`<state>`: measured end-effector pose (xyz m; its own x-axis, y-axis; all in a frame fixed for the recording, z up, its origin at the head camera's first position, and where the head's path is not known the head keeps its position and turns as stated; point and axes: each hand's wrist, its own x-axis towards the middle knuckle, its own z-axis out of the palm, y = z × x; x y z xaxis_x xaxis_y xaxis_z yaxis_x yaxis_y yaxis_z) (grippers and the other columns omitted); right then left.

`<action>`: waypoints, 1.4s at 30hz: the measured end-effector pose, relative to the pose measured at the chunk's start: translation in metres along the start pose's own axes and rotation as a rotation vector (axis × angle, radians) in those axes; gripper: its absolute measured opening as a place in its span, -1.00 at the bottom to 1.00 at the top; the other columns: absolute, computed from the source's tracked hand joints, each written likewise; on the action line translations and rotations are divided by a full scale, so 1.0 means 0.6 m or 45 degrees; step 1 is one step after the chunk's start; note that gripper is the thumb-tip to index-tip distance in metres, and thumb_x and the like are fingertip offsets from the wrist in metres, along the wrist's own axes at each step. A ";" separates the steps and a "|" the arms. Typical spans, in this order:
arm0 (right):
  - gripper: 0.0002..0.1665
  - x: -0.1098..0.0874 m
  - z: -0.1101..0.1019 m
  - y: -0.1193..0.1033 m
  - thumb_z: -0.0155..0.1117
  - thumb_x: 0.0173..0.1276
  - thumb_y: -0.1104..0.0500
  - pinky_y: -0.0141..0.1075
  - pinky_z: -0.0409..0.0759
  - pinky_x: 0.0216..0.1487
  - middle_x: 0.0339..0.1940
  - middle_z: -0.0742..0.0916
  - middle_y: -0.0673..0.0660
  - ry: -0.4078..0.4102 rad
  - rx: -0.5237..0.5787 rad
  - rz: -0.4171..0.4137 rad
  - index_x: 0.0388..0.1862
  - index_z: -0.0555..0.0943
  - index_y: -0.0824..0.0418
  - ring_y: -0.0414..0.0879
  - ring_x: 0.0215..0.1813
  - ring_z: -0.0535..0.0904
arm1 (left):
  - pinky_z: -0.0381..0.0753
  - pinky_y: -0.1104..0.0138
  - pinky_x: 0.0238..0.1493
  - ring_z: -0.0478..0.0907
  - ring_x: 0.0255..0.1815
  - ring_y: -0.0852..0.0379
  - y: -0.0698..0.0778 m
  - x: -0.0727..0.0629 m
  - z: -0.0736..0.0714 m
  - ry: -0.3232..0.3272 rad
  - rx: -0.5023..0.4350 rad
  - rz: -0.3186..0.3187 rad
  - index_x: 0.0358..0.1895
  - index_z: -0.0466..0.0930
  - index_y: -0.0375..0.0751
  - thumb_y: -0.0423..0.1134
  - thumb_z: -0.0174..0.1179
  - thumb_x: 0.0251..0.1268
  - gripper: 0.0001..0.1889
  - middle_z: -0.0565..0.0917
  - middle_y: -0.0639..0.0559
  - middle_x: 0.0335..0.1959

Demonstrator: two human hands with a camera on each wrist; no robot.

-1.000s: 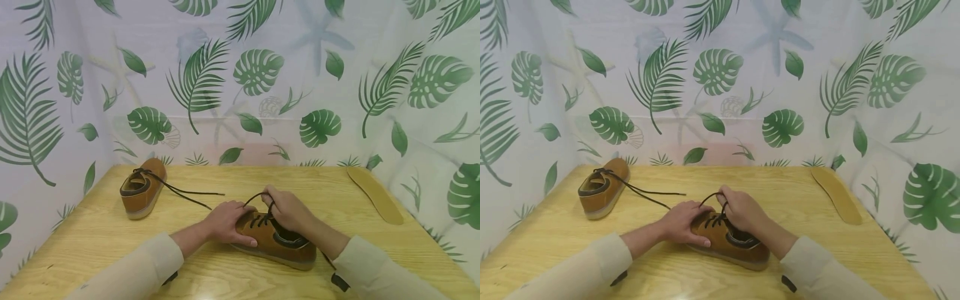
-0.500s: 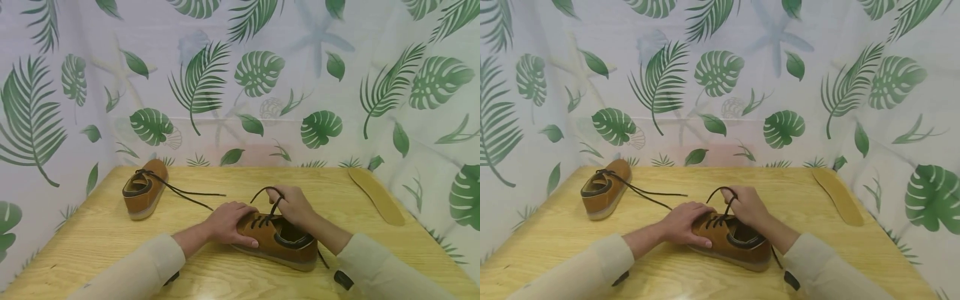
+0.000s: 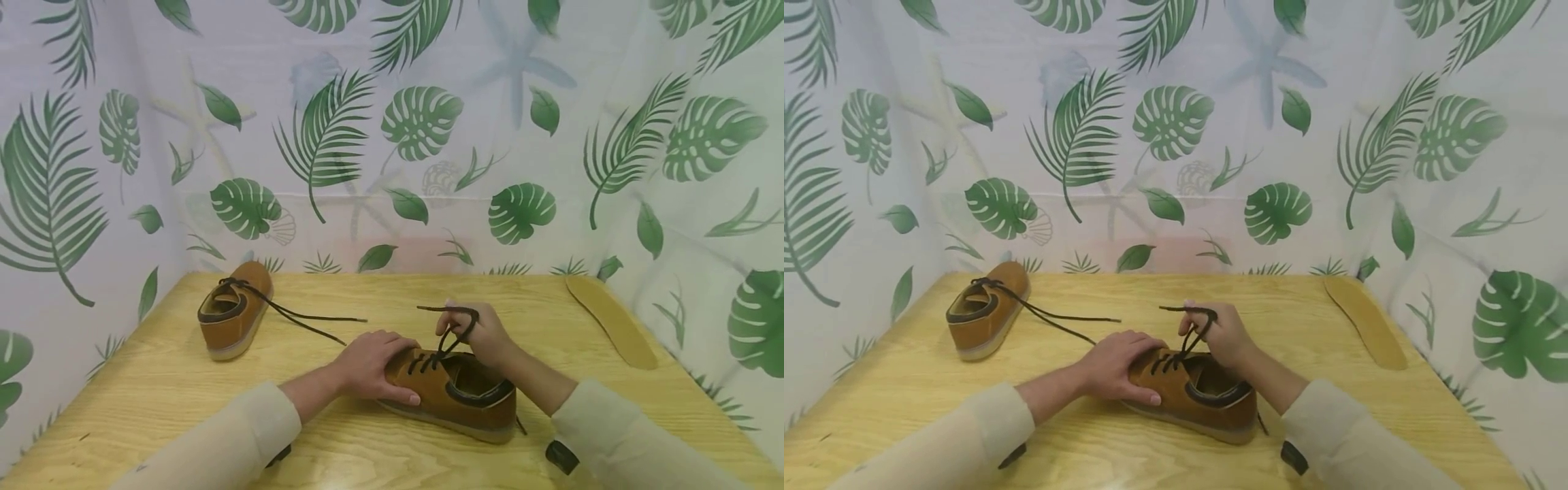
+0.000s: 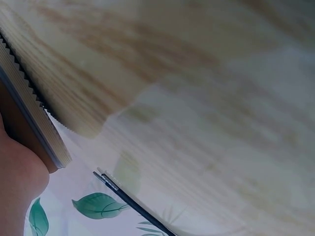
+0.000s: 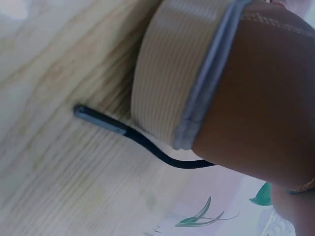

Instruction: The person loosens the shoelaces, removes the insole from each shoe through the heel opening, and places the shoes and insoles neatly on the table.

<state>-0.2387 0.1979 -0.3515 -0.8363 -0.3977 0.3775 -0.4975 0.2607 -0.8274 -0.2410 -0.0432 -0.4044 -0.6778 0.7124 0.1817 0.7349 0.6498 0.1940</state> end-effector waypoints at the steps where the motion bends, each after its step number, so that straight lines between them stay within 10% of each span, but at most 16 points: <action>1: -0.37 0.001 -0.002 -0.001 -0.18 0.64 0.11 -0.41 0.26 -0.55 -0.69 0.53 -0.02 0.036 0.032 0.053 -0.52 0.66 0.39 -0.27 -0.64 0.21 | 0.53 0.20 0.15 0.56 0.12 0.14 0.000 0.000 0.001 0.003 0.000 0.003 0.39 0.42 0.08 0.43 0.29 0.04 -0.14 0.62 0.13 0.16; 5: -0.32 0.007 -0.013 -0.005 -0.14 0.63 -0.07 -0.36 0.36 -0.48 -0.75 0.50 -0.03 0.213 -0.005 0.272 -0.44 0.67 0.38 -0.21 -0.64 0.29 | 0.52 0.21 0.15 0.56 0.11 0.15 0.000 0.000 0.002 0.012 0.004 0.011 0.38 0.42 0.08 0.43 0.30 0.03 -0.14 0.63 0.14 0.15; 10: -0.40 0.013 -0.035 -0.003 -0.09 0.61 -0.16 -0.18 0.48 -0.27 -0.38 0.74 0.16 0.194 -0.485 0.392 -0.22 0.74 0.24 -0.05 -0.40 0.51 | 0.52 0.20 0.16 0.55 0.11 0.14 0.002 0.000 0.001 -0.002 0.002 0.003 0.39 0.41 0.08 0.43 0.29 0.03 -0.13 0.62 0.13 0.17; 18: -0.84 0.022 -0.036 -0.011 0.22 0.45 0.14 -0.12 0.58 -0.13 -0.29 0.74 -0.01 -0.084 -0.707 -0.012 -0.25 0.74 0.10 -0.12 -0.20 0.62 | 0.53 0.21 0.13 0.56 0.10 0.13 0.003 -0.001 -0.005 0.015 -0.008 0.015 0.38 0.42 0.04 0.42 0.30 0.04 -0.14 0.63 0.12 0.15; 25: -0.77 0.016 -0.008 -0.015 0.15 0.25 0.36 -0.12 0.57 -0.17 -0.36 0.67 -0.11 -0.299 -0.634 -0.367 -0.38 0.65 0.04 -0.23 -0.24 0.51 | 0.54 0.23 0.08 0.57 0.06 0.15 0.000 -0.001 -0.003 0.034 -0.005 0.030 0.37 0.44 0.03 0.41 0.30 0.05 -0.15 0.64 0.12 0.13; 30: -0.81 -0.007 0.007 -0.003 0.05 0.15 0.34 -0.31 0.42 -0.21 -0.39 0.54 -0.10 -0.456 -0.665 -0.444 -0.41 0.49 0.03 -0.19 -0.29 0.39 | 0.55 0.27 0.03 0.56 0.03 0.17 0.002 -0.001 -0.001 0.027 0.001 0.035 0.37 0.44 0.01 0.42 0.30 0.05 -0.14 0.64 0.13 0.12; 42: -0.84 -0.013 0.014 0.002 0.07 0.23 0.34 -0.32 0.39 -0.21 -0.38 0.48 -0.10 -0.392 -0.763 -0.419 -0.32 0.44 0.07 -0.23 -0.30 0.34 | 0.54 0.27 0.05 0.56 0.02 0.17 0.001 -0.004 -0.003 0.033 -0.003 0.038 0.36 0.45 0.00 0.41 0.30 0.06 -0.16 0.64 0.13 0.12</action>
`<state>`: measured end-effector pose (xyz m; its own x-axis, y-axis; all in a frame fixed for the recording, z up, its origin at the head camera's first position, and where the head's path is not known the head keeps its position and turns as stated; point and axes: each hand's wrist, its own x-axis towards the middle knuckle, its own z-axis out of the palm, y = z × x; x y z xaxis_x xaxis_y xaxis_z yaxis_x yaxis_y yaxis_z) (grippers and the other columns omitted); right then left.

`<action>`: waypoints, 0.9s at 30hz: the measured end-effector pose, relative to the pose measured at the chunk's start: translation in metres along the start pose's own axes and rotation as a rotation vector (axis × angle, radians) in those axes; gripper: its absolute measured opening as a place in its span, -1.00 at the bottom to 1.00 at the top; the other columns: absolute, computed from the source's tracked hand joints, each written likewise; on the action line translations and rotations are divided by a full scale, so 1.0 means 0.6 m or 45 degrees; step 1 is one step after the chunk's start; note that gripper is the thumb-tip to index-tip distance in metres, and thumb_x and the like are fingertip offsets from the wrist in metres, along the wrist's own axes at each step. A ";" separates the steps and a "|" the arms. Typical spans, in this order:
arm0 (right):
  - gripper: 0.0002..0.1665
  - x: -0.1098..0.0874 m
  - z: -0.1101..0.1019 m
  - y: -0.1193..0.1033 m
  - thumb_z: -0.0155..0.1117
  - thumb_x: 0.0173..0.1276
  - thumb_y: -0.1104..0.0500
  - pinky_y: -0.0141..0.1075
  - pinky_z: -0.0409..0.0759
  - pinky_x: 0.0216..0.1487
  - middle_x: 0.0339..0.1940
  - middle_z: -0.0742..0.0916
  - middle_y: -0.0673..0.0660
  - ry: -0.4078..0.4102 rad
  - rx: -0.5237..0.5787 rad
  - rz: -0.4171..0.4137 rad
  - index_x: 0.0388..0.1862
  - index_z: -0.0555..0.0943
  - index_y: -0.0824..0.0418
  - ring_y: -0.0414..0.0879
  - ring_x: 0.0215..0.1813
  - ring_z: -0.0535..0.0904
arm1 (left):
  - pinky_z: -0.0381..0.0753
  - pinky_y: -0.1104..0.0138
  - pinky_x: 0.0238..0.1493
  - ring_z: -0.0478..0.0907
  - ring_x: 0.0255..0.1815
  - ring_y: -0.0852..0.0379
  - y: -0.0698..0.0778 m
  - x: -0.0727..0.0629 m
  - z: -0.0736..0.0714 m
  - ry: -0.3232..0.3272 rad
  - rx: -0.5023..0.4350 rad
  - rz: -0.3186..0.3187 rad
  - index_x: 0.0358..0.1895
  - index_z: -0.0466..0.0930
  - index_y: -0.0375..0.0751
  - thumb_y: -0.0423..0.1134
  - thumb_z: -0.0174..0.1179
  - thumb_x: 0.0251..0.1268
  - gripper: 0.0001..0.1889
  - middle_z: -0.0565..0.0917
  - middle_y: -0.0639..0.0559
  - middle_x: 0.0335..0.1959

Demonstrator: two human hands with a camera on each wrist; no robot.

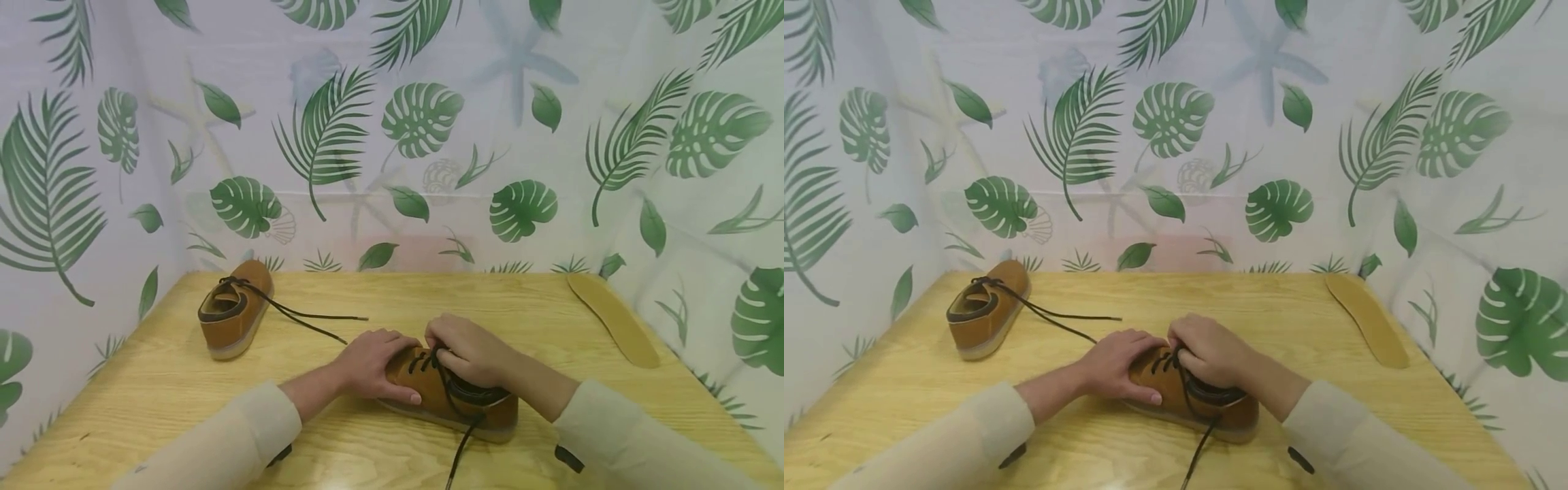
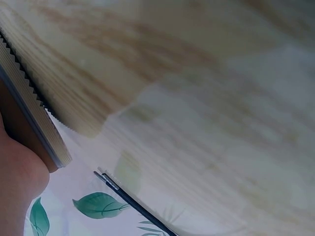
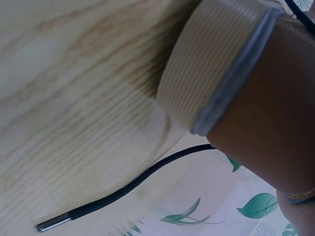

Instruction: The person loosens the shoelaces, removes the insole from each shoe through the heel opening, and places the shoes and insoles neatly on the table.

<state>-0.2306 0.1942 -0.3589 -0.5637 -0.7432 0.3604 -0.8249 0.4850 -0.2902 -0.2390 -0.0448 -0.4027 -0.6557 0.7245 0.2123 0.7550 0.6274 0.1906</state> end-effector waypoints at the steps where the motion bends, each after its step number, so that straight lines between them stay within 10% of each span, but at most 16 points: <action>1: -0.85 0.000 0.001 0.000 0.08 0.24 0.33 -0.32 0.39 -0.22 -0.39 0.47 -0.10 -0.003 -0.010 0.009 -0.32 0.43 0.07 -0.23 -0.31 0.34 | 0.54 0.27 0.05 0.56 0.02 0.17 0.000 0.000 0.000 0.001 -0.002 0.002 0.36 0.45 0.00 0.40 0.30 0.06 -0.16 0.64 0.13 0.12; 27: -0.82 0.001 0.005 0.000 0.18 0.46 0.17 -0.36 0.42 -0.29 -0.46 0.46 -0.13 0.050 -0.173 0.089 -0.36 0.40 0.04 -0.25 -0.37 0.36 | 0.55 0.24 0.09 0.57 0.05 0.15 0.000 0.002 0.001 -0.007 -0.007 -0.002 0.39 0.43 -0.01 0.40 0.30 0.06 -0.13 0.63 0.11 0.15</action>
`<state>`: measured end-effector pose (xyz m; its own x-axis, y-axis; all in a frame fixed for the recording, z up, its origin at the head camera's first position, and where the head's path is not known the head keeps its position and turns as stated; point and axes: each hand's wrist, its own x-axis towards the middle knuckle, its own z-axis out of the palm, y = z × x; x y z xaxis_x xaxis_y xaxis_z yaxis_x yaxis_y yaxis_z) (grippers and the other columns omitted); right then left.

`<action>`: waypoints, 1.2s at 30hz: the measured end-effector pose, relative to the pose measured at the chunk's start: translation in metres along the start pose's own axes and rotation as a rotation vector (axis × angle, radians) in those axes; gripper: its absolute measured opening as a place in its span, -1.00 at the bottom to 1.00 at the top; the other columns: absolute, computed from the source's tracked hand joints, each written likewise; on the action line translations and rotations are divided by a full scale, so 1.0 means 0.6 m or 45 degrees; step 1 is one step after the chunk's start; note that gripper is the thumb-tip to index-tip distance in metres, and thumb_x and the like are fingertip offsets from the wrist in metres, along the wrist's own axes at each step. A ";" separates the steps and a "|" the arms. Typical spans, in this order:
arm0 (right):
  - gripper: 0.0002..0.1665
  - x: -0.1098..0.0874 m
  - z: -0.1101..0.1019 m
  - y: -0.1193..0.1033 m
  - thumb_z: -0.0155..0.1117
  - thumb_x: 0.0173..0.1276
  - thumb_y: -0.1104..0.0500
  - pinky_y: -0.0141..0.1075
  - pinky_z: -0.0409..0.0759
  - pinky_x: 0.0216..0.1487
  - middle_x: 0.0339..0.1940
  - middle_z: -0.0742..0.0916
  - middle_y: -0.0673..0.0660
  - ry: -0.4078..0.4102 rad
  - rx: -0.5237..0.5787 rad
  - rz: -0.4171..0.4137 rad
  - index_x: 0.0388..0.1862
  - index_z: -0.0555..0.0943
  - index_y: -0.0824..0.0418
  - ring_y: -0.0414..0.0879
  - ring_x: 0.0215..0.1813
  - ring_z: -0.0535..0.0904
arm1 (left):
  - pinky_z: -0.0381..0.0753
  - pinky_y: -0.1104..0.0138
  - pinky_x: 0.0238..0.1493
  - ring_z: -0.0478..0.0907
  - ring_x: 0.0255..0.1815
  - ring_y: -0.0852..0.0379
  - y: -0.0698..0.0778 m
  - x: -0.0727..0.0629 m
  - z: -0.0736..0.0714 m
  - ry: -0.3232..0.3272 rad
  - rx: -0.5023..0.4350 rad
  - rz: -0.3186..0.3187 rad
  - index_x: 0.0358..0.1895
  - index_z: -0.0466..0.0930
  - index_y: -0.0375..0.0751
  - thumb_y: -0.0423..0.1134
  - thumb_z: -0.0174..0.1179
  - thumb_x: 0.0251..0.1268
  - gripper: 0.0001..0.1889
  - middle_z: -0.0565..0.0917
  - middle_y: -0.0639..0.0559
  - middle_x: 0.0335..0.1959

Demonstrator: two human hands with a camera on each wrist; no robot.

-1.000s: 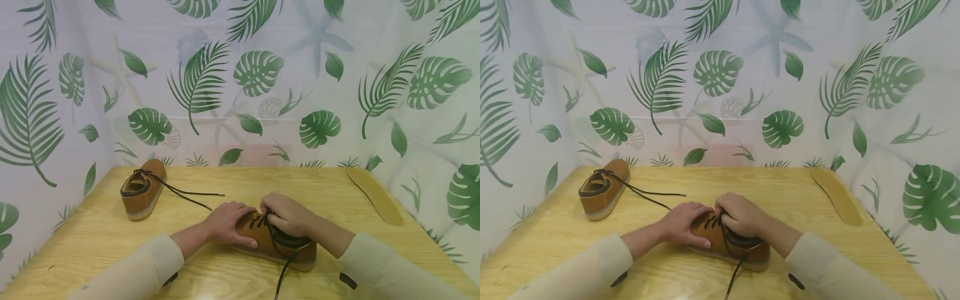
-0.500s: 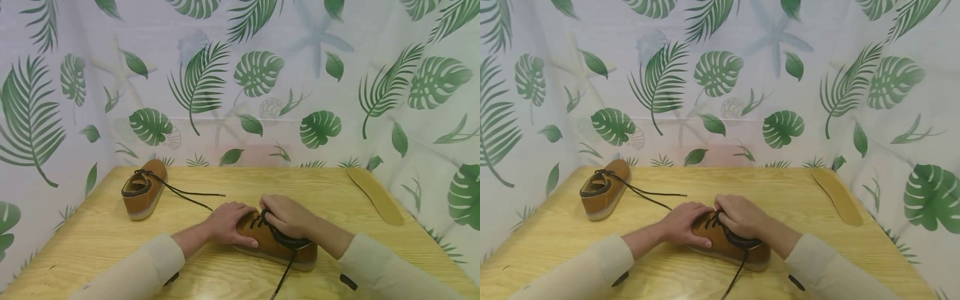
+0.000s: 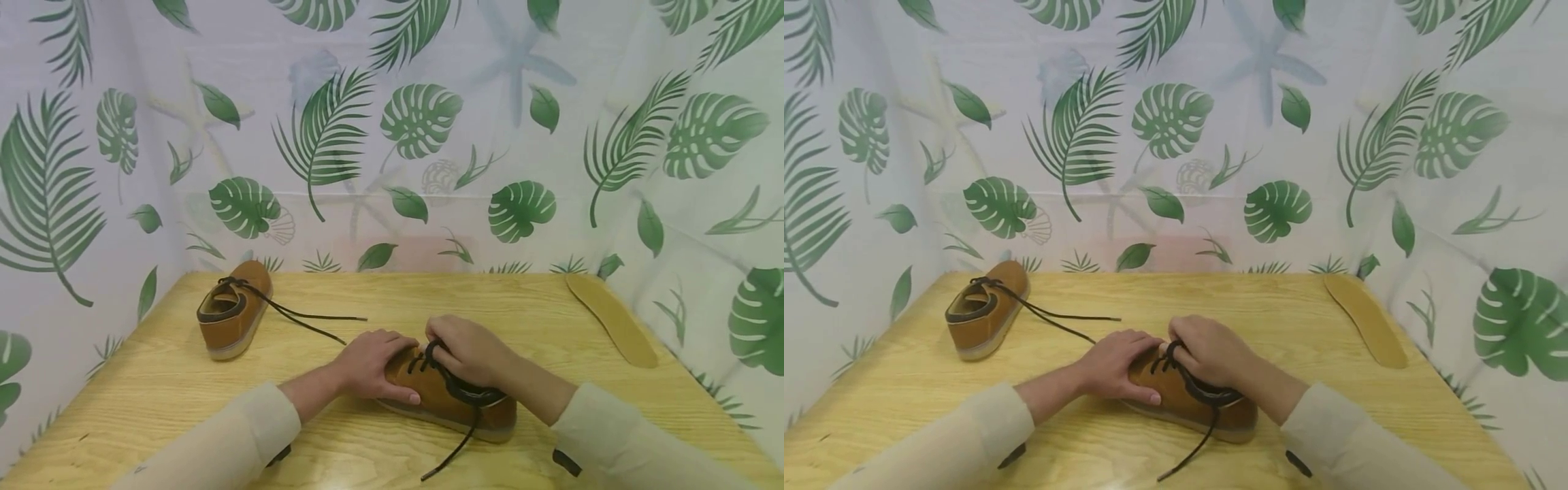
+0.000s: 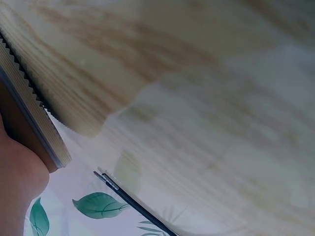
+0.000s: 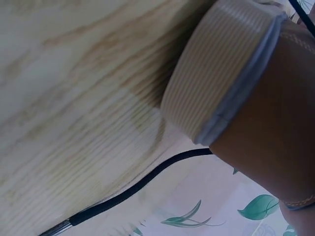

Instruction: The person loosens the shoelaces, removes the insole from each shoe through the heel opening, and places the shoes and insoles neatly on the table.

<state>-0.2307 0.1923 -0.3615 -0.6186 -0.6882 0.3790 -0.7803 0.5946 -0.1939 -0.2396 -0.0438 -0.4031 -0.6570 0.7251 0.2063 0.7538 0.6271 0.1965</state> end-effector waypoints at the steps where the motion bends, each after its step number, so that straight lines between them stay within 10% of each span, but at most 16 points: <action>1: -0.80 0.001 0.001 -0.001 0.17 0.48 0.15 -0.36 0.43 -0.29 -0.46 0.47 -0.14 0.006 0.002 0.014 -0.38 0.41 0.03 -0.26 -0.37 0.37 | 0.54 0.24 0.08 0.57 0.05 0.15 -0.001 0.000 0.000 -0.004 0.002 -0.004 0.40 0.42 0.00 0.41 0.29 0.06 -0.13 0.63 0.12 0.15; 25: -0.54 0.004 -0.007 0.006 -0.08 0.64 0.13 -0.39 0.33 -0.41 -0.65 0.32 -0.15 0.203 0.352 0.267 -0.58 0.40 0.06 -0.29 -0.58 0.23 | 0.53 0.26 0.07 0.56 0.02 0.17 0.000 0.001 0.001 0.013 -0.008 0.005 0.35 0.45 0.05 0.41 0.31 0.05 -0.18 0.64 0.15 0.11; 36: -0.34 0.009 -0.025 0.019 -0.20 0.68 -0.01 -0.30 0.37 -0.44 -0.74 0.42 0.04 0.268 0.825 0.655 -0.67 0.36 0.28 -0.10 -0.63 0.34 | 0.53 0.21 0.12 0.56 0.08 0.14 -0.001 0.000 0.004 -0.015 0.005 -0.025 0.37 0.43 0.09 0.43 0.28 0.04 -0.16 0.62 0.14 0.14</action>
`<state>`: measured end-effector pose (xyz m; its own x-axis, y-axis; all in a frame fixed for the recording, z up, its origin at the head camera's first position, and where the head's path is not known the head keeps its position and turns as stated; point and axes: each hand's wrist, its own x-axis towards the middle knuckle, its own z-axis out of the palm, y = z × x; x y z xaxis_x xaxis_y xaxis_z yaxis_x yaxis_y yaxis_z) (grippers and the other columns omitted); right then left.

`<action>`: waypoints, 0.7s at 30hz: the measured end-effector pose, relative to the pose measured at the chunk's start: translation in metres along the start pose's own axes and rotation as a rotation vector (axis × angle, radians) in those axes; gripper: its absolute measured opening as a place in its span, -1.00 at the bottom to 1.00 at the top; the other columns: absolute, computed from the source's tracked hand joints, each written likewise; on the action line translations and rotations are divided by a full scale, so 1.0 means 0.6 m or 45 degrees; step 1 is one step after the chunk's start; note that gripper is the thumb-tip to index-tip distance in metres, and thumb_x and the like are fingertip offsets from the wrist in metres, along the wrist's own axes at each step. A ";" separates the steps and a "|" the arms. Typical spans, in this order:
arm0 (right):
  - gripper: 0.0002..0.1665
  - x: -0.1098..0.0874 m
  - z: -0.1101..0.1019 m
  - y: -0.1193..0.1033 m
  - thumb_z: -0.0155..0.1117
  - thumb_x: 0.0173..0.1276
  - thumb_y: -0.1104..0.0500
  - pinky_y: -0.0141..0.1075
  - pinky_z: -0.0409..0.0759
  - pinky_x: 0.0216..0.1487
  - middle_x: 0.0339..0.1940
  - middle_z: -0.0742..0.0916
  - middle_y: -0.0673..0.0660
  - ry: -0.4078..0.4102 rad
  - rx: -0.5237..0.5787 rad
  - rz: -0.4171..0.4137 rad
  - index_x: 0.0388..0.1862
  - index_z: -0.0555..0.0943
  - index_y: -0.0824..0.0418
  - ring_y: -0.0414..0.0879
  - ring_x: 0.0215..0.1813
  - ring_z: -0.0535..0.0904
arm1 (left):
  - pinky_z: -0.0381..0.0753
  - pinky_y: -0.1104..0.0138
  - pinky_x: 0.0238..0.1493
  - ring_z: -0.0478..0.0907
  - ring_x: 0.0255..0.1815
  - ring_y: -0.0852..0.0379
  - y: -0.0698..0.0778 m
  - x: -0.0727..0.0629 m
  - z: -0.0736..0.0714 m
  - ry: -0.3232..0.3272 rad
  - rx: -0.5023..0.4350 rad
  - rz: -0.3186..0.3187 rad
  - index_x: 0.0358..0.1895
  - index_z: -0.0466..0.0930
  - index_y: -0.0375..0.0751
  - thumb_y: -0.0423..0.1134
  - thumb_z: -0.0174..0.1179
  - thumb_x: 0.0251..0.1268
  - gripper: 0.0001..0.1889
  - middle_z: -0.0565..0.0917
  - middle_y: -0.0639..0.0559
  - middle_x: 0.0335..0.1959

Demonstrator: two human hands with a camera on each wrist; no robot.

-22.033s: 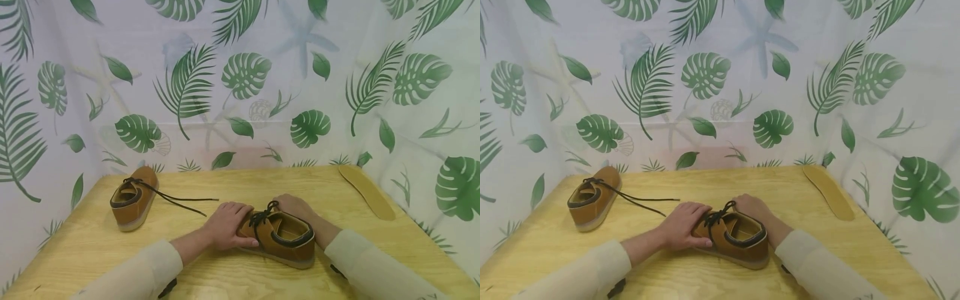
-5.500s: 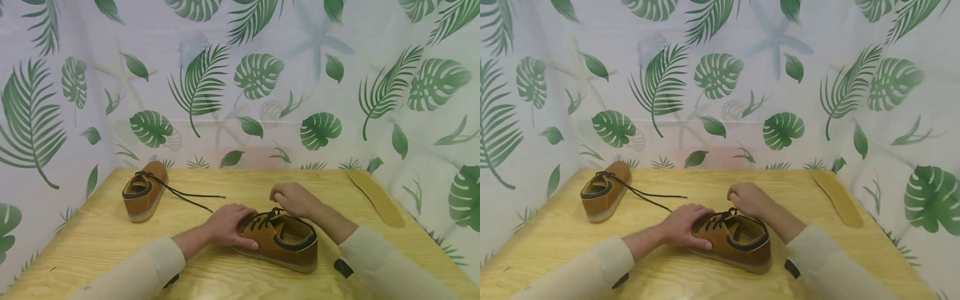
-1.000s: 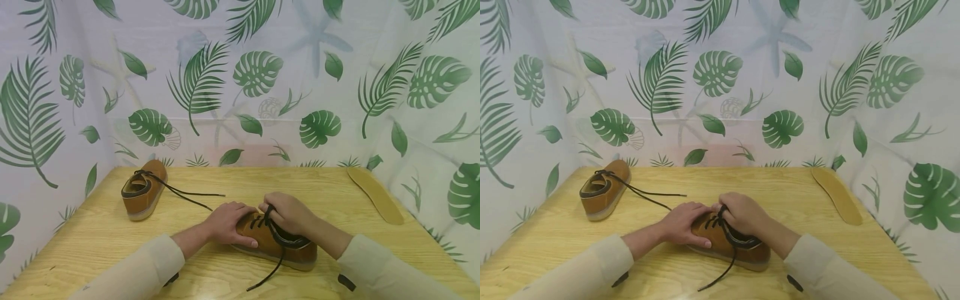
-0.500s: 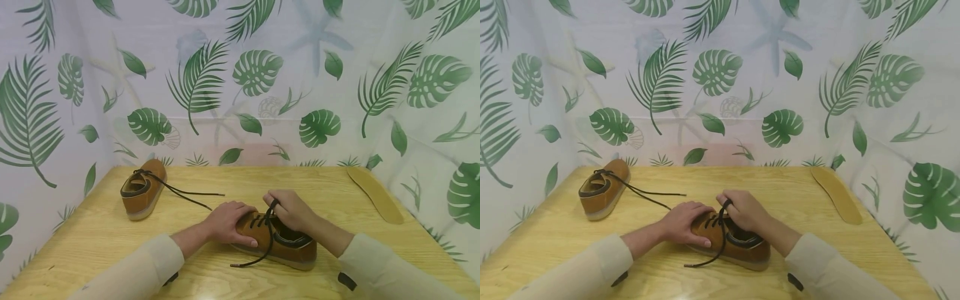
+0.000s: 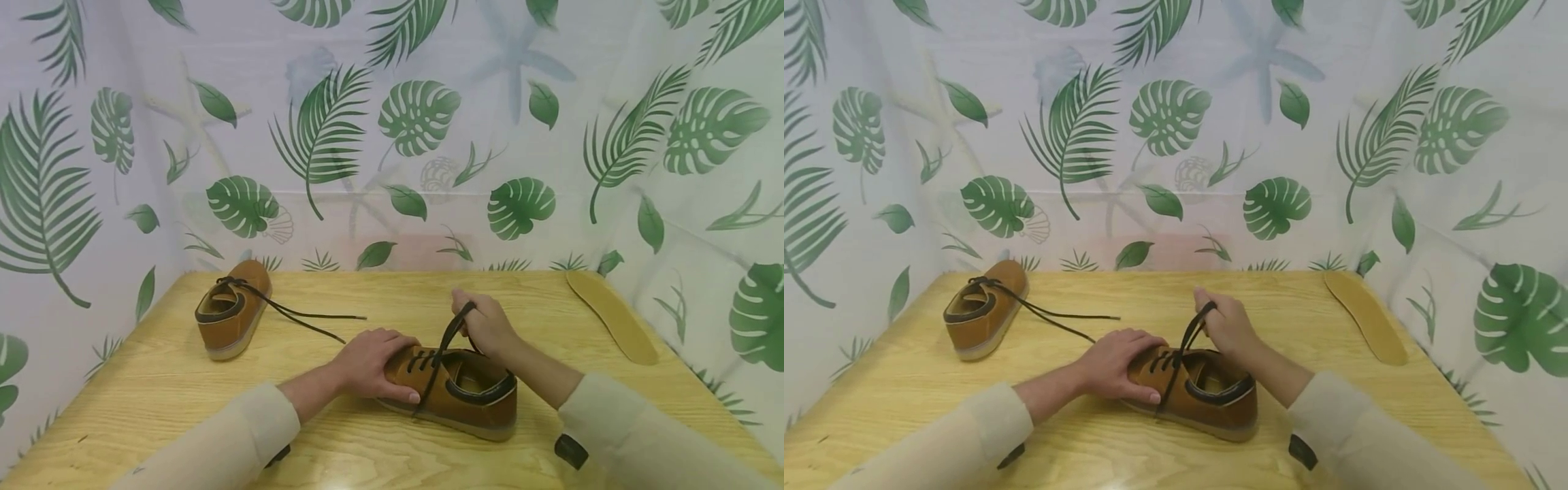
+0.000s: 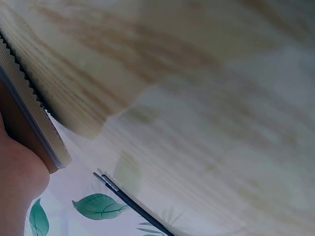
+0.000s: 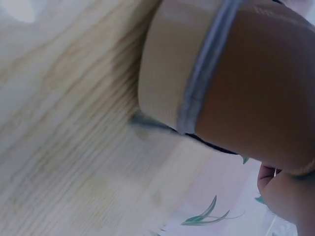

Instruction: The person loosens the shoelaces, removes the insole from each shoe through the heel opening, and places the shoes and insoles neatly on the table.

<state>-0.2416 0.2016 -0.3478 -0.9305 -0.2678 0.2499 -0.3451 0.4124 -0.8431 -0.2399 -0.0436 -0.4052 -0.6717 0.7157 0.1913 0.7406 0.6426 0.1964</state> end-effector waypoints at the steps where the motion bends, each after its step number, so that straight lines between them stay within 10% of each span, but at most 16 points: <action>1: -0.34 0.003 -0.003 0.000 -0.22 0.68 -0.02 -0.29 0.37 -0.43 -0.74 0.41 0.04 0.003 0.047 0.025 -0.66 0.36 0.27 -0.09 -0.63 0.34 | 0.53 0.21 0.13 0.55 0.09 0.14 0.000 -0.001 0.000 -0.001 0.001 -0.004 0.37 0.43 0.09 0.43 0.28 0.04 -0.16 0.62 0.14 0.14; 10: -0.38 0.028 -0.072 0.010 -0.21 0.65 -0.14 -0.28 0.42 -0.38 -0.70 0.37 -0.07 0.130 0.334 0.278 -0.59 0.36 0.16 -0.15 -0.61 0.31 | 0.52 0.21 0.16 0.55 0.12 0.13 0.001 -0.003 -0.007 -0.003 -0.013 0.002 0.38 0.42 0.07 0.42 0.27 0.06 -0.16 0.62 0.13 0.16; 16: -0.42 0.038 -0.123 0.050 -0.11 0.61 -0.18 -0.28 0.43 -0.46 -0.63 0.47 -0.07 0.243 0.151 0.430 -0.42 0.47 0.25 -0.21 -0.63 0.34 | 0.51 0.18 0.16 0.55 0.13 0.11 0.001 -0.004 -0.010 -0.007 -0.026 -0.009 0.38 0.42 0.07 0.41 0.29 0.05 -0.16 0.62 0.12 0.16; 21: -0.55 0.033 -0.169 0.089 -0.07 0.61 0.05 -0.32 0.35 -0.59 -0.64 0.59 -0.11 0.123 0.010 0.573 -0.40 0.61 0.24 -0.26 -0.71 0.28 | 0.52 0.21 0.15 0.55 0.12 0.13 0.000 -0.002 -0.004 -0.016 -0.023 -0.006 0.38 0.42 0.08 0.42 0.28 0.05 -0.16 0.62 0.13 0.16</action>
<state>-0.2910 0.3065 -0.3393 -0.9949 0.0193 -0.0993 0.0969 0.4623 -0.8814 -0.2395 -0.0452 -0.4030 -0.6747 0.7162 0.1784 0.7371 0.6409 0.2144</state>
